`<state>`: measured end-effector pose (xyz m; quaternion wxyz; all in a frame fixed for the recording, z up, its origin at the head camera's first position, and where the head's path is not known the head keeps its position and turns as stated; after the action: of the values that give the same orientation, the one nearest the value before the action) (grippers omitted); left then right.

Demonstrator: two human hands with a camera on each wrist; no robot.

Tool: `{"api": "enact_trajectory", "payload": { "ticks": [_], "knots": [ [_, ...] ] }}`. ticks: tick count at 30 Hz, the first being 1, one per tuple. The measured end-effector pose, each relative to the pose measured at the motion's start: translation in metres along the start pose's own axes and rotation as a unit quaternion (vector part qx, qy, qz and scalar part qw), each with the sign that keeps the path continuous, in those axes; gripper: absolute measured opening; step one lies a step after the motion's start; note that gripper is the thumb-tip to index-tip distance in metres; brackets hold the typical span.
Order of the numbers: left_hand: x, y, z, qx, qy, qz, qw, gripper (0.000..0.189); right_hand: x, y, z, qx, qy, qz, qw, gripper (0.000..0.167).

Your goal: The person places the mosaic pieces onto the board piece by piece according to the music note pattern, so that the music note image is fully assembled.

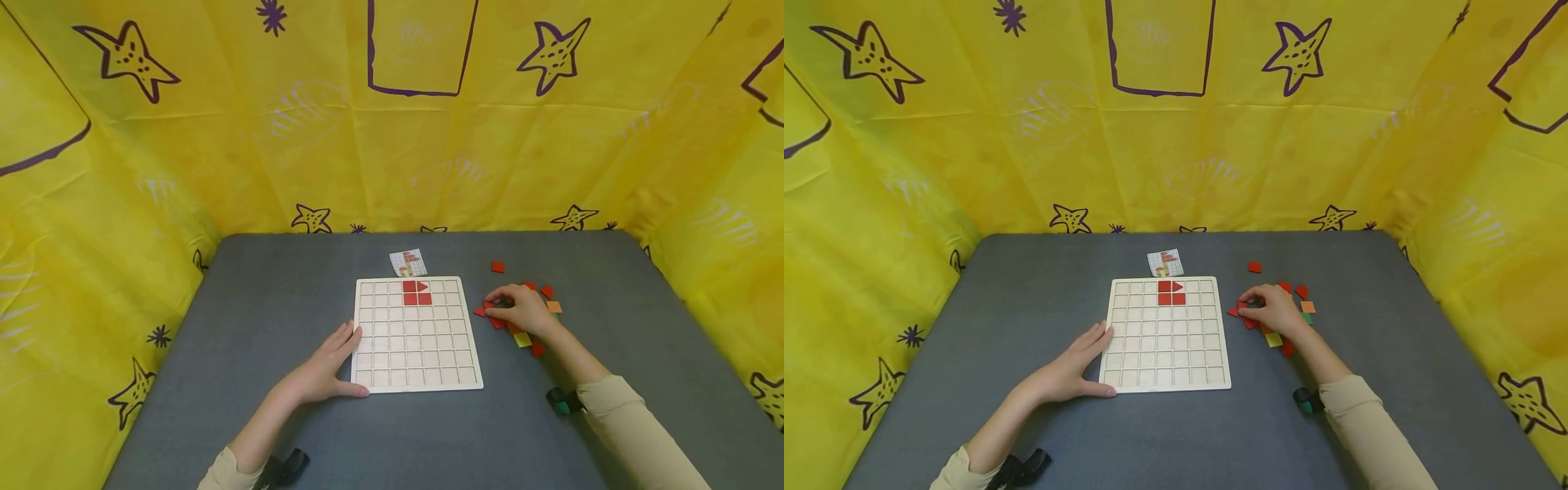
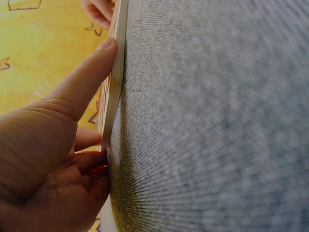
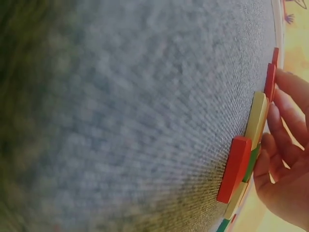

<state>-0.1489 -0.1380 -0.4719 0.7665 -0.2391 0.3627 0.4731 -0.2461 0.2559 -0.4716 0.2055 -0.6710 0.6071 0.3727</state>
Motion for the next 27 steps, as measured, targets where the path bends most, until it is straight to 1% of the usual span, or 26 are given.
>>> {"api": "enact_trajectory", "payload": {
  "ticks": [5,9,13,15,19,21,27],
  "knots": [
    [-0.001,0.000,0.001,0.003,-0.001,0.001,1.0000,0.107,0.000,0.000,-0.001,0.001,-0.009,0.007,0.9999,0.023],
    [-0.001,0.000,0.000,0.004,0.000,0.002,1.0000,0.108,0.001,0.000,-0.001,0.011,-0.008,0.011,0.9998,0.024],
    [-0.001,0.001,0.000,0.001,0.002,0.001,1.0000,0.108,0.003,0.000,-0.002,0.038,0.015,0.014,0.9991,0.028],
    [0.000,0.001,-0.001,-0.002,0.003,0.000,1.0000,0.108,0.005,0.001,-0.004,0.050,0.037,0.013,0.9980,0.030],
    [0.000,0.000,-0.001,-0.002,0.005,0.001,1.0000,0.108,0.011,0.004,-0.012,0.060,0.081,0.010,0.9948,0.031],
    [0.000,0.000,0.000,-0.001,0.006,0.002,1.0000,0.107,0.015,0.006,-0.017,0.059,0.090,0.010,0.9941,0.030],
    [0.000,-0.001,0.001,0.000,0.005,0.003,1.0000,0.107,0.030,0.014,-0.033,0.062,0.074,0.013,0.9952,0.031]
  ]
}}
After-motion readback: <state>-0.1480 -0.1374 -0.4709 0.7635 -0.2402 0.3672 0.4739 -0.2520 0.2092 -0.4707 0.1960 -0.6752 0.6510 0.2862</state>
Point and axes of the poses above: each hand's wrist, its own y-axis towards the middle knuckle, its own x-axis out of the palm, z = x × y, the point moved 3 cm from there along y, towards the middle knuckle, and after that the axes turned 10 degrees about z, right-handed, at the moved point
